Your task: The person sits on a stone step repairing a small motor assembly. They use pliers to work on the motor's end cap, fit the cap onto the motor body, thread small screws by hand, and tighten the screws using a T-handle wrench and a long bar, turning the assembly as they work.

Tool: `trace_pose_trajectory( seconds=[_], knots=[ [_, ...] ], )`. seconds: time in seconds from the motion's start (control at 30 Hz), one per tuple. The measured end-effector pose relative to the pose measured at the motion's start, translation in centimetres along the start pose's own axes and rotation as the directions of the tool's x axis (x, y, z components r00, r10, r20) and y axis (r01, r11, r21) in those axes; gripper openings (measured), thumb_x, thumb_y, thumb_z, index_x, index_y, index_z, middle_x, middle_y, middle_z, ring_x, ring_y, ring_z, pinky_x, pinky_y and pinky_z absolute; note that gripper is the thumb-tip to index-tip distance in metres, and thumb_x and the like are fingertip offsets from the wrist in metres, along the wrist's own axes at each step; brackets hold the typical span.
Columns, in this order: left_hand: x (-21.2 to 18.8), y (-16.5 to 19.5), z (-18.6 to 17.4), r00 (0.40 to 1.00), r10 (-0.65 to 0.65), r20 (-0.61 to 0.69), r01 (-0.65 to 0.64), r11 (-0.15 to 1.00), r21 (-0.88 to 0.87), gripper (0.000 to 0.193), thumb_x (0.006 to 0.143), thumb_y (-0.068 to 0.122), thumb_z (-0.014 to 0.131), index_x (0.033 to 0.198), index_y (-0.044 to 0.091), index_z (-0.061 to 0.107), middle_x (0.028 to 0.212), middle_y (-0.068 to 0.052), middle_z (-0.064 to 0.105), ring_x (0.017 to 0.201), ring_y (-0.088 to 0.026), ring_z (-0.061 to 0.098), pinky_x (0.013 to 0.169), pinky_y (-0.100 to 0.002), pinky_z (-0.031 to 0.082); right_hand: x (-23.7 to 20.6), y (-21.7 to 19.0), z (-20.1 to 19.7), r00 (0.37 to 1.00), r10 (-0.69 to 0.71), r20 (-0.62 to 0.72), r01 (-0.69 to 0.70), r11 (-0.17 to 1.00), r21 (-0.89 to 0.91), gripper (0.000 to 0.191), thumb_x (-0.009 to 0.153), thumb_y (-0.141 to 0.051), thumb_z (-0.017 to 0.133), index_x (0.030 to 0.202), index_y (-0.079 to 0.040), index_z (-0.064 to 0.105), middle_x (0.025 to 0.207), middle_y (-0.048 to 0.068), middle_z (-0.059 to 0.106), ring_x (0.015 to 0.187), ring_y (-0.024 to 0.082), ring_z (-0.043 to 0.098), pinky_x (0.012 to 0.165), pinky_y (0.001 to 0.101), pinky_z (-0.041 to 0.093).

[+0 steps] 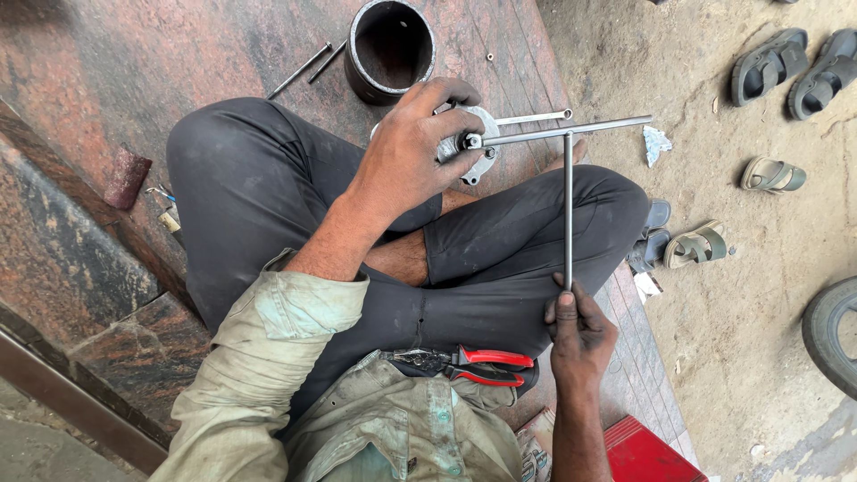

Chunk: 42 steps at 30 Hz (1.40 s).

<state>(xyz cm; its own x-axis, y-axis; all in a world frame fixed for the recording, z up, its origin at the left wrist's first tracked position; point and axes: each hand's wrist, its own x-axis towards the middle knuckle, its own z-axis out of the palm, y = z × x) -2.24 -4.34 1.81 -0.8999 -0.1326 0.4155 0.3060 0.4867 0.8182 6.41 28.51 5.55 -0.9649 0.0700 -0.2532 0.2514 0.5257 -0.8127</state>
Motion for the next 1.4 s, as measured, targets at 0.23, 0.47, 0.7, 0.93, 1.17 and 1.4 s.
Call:
trace_pose_trajectory(
  seconds=[0.23, 0.47, 0.7, 0.93, 1.17, 1.4],
  knots=[
    [0.3, 0.2, -0.2, 1.0, -0.019, 0.001, 0.019, 1.0, 0.008, 0.027, 0.081, 0.015, 0.09, 0.101, 0.01, 0.073, 0.124, -0.003, 0.063, 0.111, -0.022, 0.065, 0.089, -0.036, 0.061, 0.2, 0.1, -0.1, 0.998, -0.059, 0.008, 0.059, 0.998, -0.004, 0.036, 0.107, -0.024, 0.063, 0.131, 0.003, 0.07, 0.077, -0.001, 0.061, 0.068, 0.003, 0.05, 0.059, 0.0178, 0.038],
    [0.0, 0.2, -0.4, 1.0, -0.024, 0.005, 0.024, 1.0, 0.005, 0.025, 0.083, 0.015, 0.09, 0.101, 0.01, 0.073, 0.124, -0.001, 0.063, 0.11, -0.021, 0.064, 0.087, -0.035, 0.061, 1.2, 0.1, -0.7, 0.998, -0.062, 0.034, 0.063, 0.998, -0.031, 0.036, 0.106, -0.024, 0.064, 0.131, 0.003, 0.069, 0.078, -0.001, 0.063, 0.07, 0.004, 0.055, 0.061, 0.0186, 0.043],
    [0.0, 0.2, -0.7, 0.997, -0.025, 0.079, 0.022, 0.999, 0.04, 0.043, 0.076, 0.021, 0.095, 0.111, 0.016, 0.071, 0.131, -0.006, 0.059, 0.12, -0.026, 0.062, 0.095, -0.041, 0.058, 8.4, -5.6, -4.9, 0.995, -0.021, 0.1, 0.062, 0.901, -0.429, 0.031, 0.108, -0.027, 0.059, 0.125, -0.006, 0.074, 0.074, 0.002, 0.065, 0.059, 0.01, 0.05, 0.054, 0.0261, 0.038],
    [-0.7, 0.5, -1.7, 0.985, -0.067, 0.157, 0.049, 0.992, 0.116, 0.107, 0.056, 0.021, 0.095, 0.15, 0.017, 0.045, 0.137, -0.017, 0.055, 0.128, -0.039, 0.054, 0.101, -0.05, 0.051, 22.2, -10.8, -1.5, 0.919, 0.128, 0.372, 0.242, 0.562, -0.791, 0.031, 0.099, -0.029, 0.063, 0.112, -0.004, 0.076, 0.077, 0.014, 0.075, 0.073, 0.03, 0.072, 0.073, 0.0458, 0.054],
    [0.6, 0.8, -2.5, 0.979, -0.118, 0.166, 0.103, 0.99, 0.096, 0.099, 0.06, 0.022, 0.095, 0.146, 0.016, 0.047, 0.13, -0.015, 0.06, 0.125, -0.038, 0.058, 0.099, -0.047, 0.052, 30.1, -7.3, 1.4, 0.749, 0.276, 0.602, 0.368, 0.583, -0.725, 0.03, 0.093, -0.028, 0.07, 0.115, -0.008, 0.077, 0.092, 0.013, 0.081, 0.084, 0.027, 0.074, 0.079, 0.0414, 0.055],
    [0.9, 0.4, -2.8, 0.941, -0.201, 0.272, 0.191, 0.979, 0.066, 0.099, 0.058, 0.025, 0.096, 0.144, 0.016, 0.049, 0.135, -0.012, 0.061, 0.128, -0.035, 0.058, 0.099, -0.046, 0.052, 32.1, -5.8, 5.5, 0.593, 0.431, 0.68, 0.577, 0.362, -0.732, 0.041, 0.081, -0.017, 0.076, 0.122, -0.016, 0.077, 0.117, 0.01, 0.08, 0.106, 0.027, 0.074, 0.093, 0.0395, 0.056]
  ],
)
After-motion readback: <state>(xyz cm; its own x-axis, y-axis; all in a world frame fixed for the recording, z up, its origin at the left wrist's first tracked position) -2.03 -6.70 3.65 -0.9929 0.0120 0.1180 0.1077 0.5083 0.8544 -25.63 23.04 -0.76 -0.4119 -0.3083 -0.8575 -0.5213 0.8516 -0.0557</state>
